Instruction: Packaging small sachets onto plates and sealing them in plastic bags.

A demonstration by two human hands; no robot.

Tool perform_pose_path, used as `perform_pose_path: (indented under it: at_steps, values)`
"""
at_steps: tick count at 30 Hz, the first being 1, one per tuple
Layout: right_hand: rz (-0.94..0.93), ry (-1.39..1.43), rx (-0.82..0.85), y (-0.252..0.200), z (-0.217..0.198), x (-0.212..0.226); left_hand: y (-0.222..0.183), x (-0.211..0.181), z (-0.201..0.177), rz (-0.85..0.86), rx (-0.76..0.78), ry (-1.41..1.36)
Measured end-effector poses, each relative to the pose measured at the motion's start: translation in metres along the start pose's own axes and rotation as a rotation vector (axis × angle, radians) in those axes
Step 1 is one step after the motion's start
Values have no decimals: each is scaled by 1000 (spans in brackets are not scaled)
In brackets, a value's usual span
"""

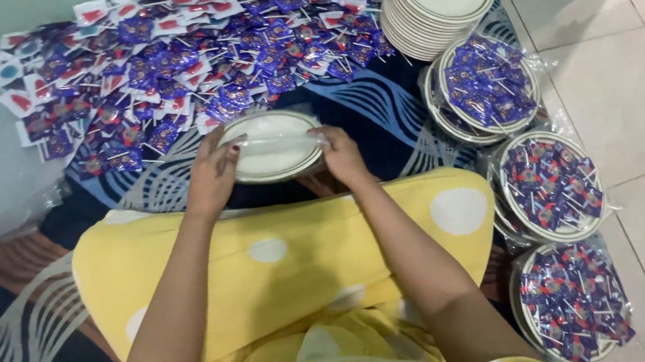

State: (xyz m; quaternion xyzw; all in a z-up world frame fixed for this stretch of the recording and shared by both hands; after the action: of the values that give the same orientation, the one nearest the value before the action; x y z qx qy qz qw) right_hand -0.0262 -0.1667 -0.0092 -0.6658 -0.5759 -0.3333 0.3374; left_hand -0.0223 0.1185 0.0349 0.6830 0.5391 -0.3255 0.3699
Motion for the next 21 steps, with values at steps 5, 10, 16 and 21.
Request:
perform_pose_path:
  at_steps: [5, 10, 16, 21]
  values:
    - [-93, -231, 139, -4, 40, 12, -25, 65, -4, -262, 27, 202]
    - [-99, -384, 161, -4, 46, 34, -17, 85, 5, -322, 29, 327]
    - [-170, -470, 182, 20, 59, 16, 9, 129, 27, -315, 11, 323]
    - [-142, -472, 230, 39, 73, -11, 16, 107, 18, -364, 76, 247]
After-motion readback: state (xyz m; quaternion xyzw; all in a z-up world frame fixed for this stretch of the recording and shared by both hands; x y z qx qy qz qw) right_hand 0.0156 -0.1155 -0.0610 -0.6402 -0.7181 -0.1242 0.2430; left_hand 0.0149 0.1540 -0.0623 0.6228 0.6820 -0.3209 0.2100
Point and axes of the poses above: each hand's wrist, its own y-axis towards the middle knuckle, its own z-axis out of the palm, x = y × z, the point moved 2 cm from there along y, towards the middle knuckle, and after that the axes turned 2 degrees about -y, right-handed, at the moved point
